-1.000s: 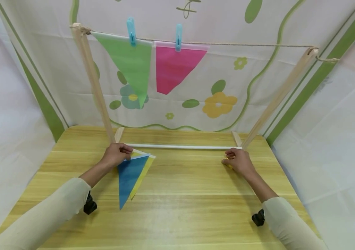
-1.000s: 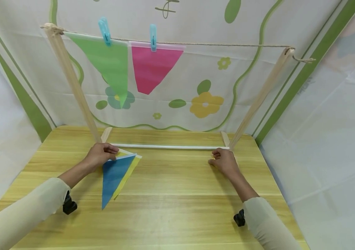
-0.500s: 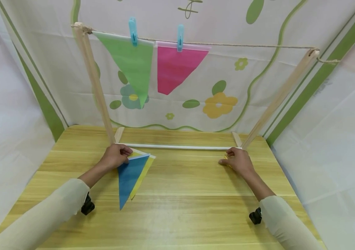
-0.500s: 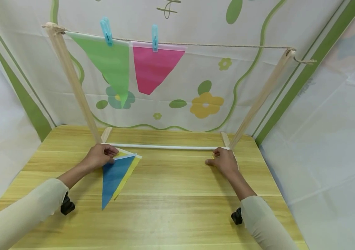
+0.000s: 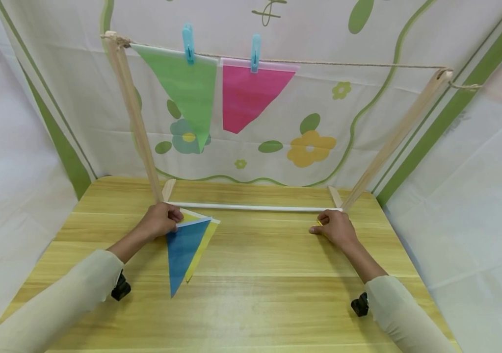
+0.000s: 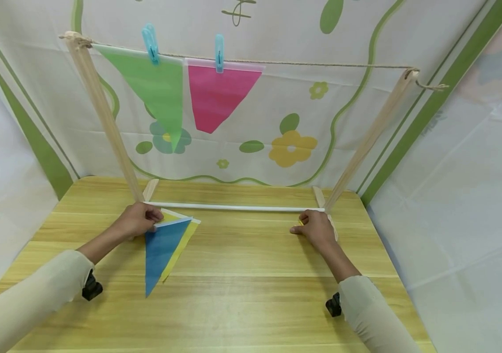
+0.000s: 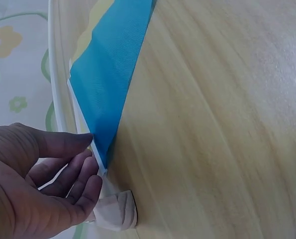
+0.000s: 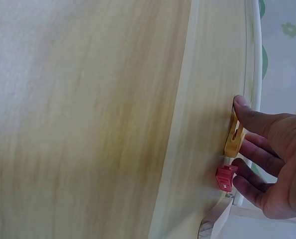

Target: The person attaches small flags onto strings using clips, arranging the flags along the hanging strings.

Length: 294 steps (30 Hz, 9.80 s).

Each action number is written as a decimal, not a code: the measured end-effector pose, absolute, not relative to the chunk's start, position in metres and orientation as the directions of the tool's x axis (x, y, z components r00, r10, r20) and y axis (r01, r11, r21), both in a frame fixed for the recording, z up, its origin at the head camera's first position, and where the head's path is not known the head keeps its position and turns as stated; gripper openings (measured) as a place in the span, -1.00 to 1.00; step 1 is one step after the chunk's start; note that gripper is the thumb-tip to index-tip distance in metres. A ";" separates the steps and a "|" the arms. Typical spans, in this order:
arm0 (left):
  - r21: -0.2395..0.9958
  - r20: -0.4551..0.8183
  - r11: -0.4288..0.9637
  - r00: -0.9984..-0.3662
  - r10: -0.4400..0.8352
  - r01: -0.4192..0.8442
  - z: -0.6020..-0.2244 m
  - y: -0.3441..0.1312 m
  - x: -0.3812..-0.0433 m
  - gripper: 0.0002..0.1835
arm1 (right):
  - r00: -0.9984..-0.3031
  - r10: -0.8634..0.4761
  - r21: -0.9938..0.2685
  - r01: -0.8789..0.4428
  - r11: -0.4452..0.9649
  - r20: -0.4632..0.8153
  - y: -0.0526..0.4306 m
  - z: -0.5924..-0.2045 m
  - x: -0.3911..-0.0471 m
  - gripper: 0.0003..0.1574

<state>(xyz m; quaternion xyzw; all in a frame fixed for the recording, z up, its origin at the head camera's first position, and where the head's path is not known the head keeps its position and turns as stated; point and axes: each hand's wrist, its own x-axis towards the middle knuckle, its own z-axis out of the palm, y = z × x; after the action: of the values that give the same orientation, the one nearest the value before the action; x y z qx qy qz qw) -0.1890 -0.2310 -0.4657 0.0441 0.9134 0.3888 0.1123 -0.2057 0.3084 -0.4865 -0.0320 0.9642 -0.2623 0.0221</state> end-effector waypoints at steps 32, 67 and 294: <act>0.625 -0.136 0.761 -0.935 0.328 0.176 -0.514 -0.251 -0.227 -0.79 | -0.992 -0.126 -0.571 -0.095 0.816 -0.015 0.298 -0.476 -0.214 -0.42; 0.902 -0.271 0.410 -0.918 0.290 -0.137 -0.470 -0.255 -0.202 -0.62 | -0.977 -0.208 -0.591 -0.190 0.784 0.039 0.294 -0.470 -0.217 -0.49; 0.969 0.244 0.023 -0.967 0.077 0.246 -0.294 -0.037 -0.251 -0.62 | -0.875 -0.209 -0.537 -0.439 0.720 0.436 0.240 -0.207 -0.250 -0.56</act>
<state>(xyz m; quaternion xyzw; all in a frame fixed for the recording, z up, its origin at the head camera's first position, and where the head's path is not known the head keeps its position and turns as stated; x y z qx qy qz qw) -0.2507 -0.0369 -0.2939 0.1134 0.7125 0.6897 -0.0613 -0.2501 0.2402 -0.2067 -0.1780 0.9107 -0.3292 -0.1749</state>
